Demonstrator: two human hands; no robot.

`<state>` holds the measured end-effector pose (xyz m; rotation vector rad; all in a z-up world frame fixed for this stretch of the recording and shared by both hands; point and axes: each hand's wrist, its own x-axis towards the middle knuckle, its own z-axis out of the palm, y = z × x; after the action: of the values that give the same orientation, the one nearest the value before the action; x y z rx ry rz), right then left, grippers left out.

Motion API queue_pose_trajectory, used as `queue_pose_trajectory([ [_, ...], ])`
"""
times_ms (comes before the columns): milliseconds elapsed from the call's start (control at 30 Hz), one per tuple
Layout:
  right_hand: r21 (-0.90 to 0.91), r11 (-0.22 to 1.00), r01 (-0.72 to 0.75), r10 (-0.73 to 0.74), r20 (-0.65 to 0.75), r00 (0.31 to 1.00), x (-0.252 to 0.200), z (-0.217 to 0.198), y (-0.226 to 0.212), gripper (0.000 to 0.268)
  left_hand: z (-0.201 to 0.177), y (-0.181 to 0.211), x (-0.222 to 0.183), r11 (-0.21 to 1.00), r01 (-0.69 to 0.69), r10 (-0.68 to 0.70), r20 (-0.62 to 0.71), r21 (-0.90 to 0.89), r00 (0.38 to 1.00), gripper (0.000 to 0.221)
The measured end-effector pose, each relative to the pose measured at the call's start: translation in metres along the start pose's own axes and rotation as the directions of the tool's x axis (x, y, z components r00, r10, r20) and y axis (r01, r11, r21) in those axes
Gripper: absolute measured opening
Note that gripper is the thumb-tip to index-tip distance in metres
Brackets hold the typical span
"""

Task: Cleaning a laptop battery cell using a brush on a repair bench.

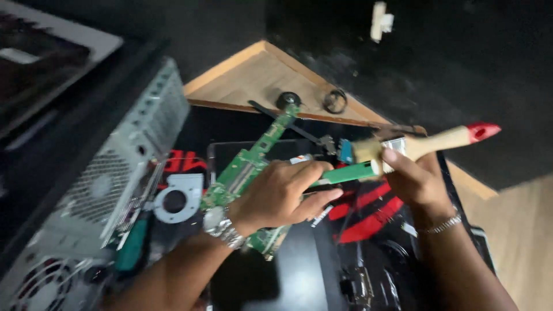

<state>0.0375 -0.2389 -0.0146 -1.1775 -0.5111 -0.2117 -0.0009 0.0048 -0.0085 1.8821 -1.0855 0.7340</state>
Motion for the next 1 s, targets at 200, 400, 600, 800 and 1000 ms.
queue_pose_trajectory([
  [200,-0.225,0.969,-0.098,0.109,0.037,0.993,-0.016,0.049,-0.023,0.016,0.012,0.002,-0.006,0.954,0.102,-0.191,-0.309,-0.283,0.932,0.034],
  [400,0.007,0.959,-0.283,0.266,0.325,0.908,-0.031,0.055,-0.015,0.022,-0.007,0.025,0.004,0.848,0.102,-0.281,-0.277,-0.520,0.919,0.039],
  [600,-0.320,0.810,-0.491,0.533,0.054,0.844,-0.035,0.041,-0.009,0.035,-0.001,0.009,0.006,0.679,0.128,-0.443,-0.263,-0.723,0.857,0.016],
  [800,-0.296,0.874,-0.385,0.361,-0.133,0.923,-0.016,0.045,-0.026,0.028,0.001,-0.001,0.000,0.520,0.275,-0.526,-0.049,-0.808,0.849,0.028],
  [1000,-0.286,0.843,-0.456,0.423,-0.174,0.889,-0.018,0.036,-0.009,0.036,0.014,-0.010,-0.009,0.545,0.372,-0.574,-0.011,-0.752,0.819,0.029],
])
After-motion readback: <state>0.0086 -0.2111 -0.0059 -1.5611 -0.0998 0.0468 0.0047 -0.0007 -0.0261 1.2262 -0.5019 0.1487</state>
